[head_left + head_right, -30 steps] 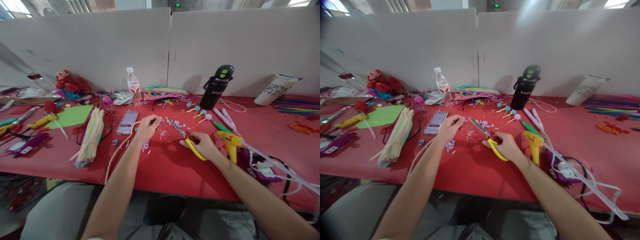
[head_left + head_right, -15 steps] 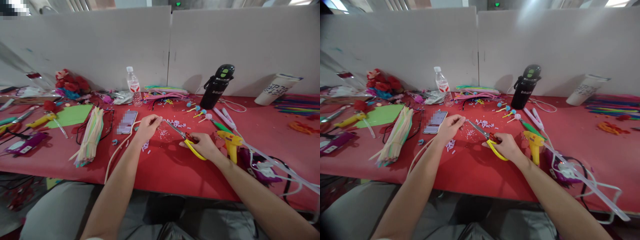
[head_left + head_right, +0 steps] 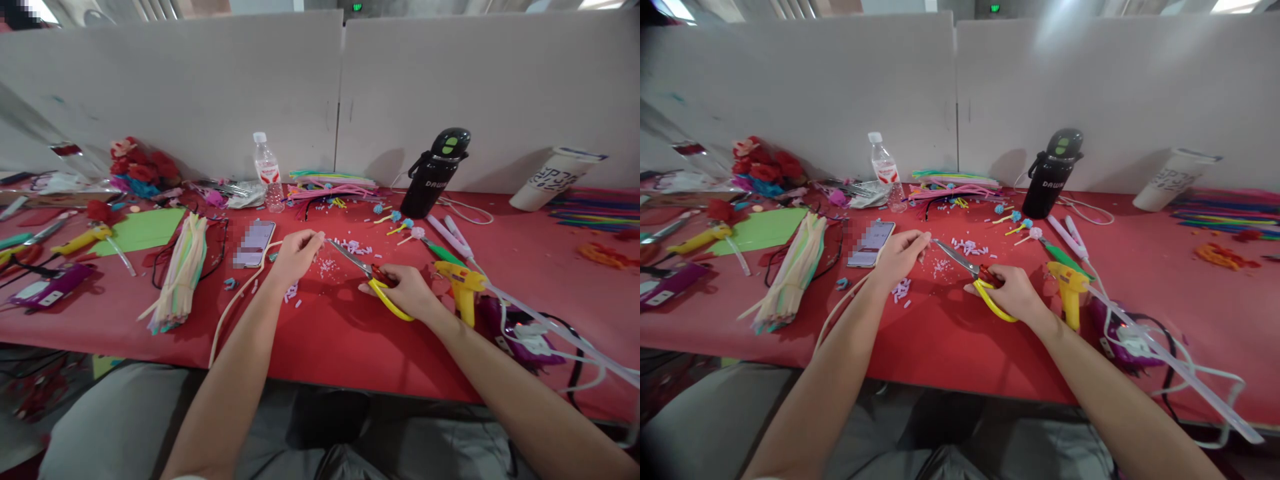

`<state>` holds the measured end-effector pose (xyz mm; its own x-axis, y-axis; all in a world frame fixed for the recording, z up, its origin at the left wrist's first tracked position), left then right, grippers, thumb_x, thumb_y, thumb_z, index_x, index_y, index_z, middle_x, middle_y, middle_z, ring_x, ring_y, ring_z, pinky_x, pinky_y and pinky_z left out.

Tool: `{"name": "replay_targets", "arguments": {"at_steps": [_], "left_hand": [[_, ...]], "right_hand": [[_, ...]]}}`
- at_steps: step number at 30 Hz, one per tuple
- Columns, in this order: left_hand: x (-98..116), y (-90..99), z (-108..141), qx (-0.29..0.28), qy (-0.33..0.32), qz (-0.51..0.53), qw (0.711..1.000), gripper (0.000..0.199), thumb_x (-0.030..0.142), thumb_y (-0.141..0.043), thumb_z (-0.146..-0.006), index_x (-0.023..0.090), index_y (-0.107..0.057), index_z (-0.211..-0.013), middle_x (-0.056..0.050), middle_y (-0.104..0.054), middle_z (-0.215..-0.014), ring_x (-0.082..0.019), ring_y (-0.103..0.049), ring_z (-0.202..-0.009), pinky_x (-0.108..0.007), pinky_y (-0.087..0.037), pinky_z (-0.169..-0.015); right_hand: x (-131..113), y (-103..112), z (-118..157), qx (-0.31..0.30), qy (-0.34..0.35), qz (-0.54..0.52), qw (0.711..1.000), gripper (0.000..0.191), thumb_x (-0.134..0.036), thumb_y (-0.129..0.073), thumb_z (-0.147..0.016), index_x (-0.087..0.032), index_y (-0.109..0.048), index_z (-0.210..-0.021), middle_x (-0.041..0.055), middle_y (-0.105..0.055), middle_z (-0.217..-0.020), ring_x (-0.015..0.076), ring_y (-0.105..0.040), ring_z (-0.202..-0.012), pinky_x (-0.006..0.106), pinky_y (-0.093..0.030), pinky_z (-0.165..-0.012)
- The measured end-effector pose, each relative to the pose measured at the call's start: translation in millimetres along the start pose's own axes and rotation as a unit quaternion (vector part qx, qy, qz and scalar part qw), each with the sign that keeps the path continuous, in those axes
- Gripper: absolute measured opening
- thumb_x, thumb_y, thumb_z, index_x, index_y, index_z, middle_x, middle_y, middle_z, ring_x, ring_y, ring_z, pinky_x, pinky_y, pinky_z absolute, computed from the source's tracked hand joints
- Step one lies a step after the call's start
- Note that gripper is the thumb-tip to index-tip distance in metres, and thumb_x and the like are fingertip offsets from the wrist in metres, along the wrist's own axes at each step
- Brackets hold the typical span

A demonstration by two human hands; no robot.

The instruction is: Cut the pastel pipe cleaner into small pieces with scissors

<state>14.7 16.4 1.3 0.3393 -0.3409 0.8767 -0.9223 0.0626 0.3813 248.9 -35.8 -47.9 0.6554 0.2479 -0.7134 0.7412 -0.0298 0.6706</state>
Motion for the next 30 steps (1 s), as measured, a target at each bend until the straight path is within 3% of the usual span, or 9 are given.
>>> {"name": "replay_targets", "arguments": {"at_steps": [13, 26, 30], "left_hand": [[1.2, 0.6, 0.1, 0.003, 0.009, -0.012, 1.0, 0.038, 0.046, -0.048, -0.09, 0.017, -0.057, -0.068, 0.001, -0.052, -0.055, -0.011, -0.048, -0.052, -0.024, -0.035, -0.052], [-0.8, -1.4, 0.5, -0.004, 0.024, 0.032, 0.999, 0.039, 0.045, -0.049, -0.09, 0.017, -0.054, -0.064, 0.001, -0.051, -0.056, -0.01, -0.047, -0.051, -0.023, -0.035, -0.051], [-4.8, -2.6, -1.2, -0.01, 0.03, 0.05, 0.998, 0.039, 0.046, -0.049, -0.09, 0.017, -0.053, -0.064, 0.001, -0.049, -0.055, -0.01, -0.046, -0.05, -0.023, -0.034, -0.05]], "right_hand": [[-4.3, 2.4, 0.5, 0.005, -0.007, -0.012, 1.0, 0.057, -0.063, -0.07, -0.066, -0.019, -0.033, -0.059, -0.0046, -0.028, -0.058, 0.0084, -0.025, -0.055, 0.023, -0.02, -0.045], [0.9, 0.3, -0.7, -0.016, -0.009, 0.002, 1.0, 0.054, -0.063, -0.071, -0.065, -0.019, -0.039, -0.059, -0.005, -0.029, -0.058, 0.0093, -0.025, -0.056, 0.024, -0.02, -0.047], [1.7, 0.5, -1.0, -0.004, -0.005, 0.001, 1.0, 0.059, -0.064, -0.071, -0.064, -0.019, -0.032, -0.058, -0.0052, -0.026, -0.058, 0.0091, -0.023, -0.056, 0.024, -0.018, -0.047]]}}
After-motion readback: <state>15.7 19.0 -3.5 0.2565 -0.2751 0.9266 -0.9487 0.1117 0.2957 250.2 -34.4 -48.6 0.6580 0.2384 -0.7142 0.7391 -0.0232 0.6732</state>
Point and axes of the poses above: each hand's wrist, its own z-axis away from the middle knuckle, its own y-axis out of the back of the hand, x = y × z, the point moved 3 cm from there along -z, towards the middle knuckle
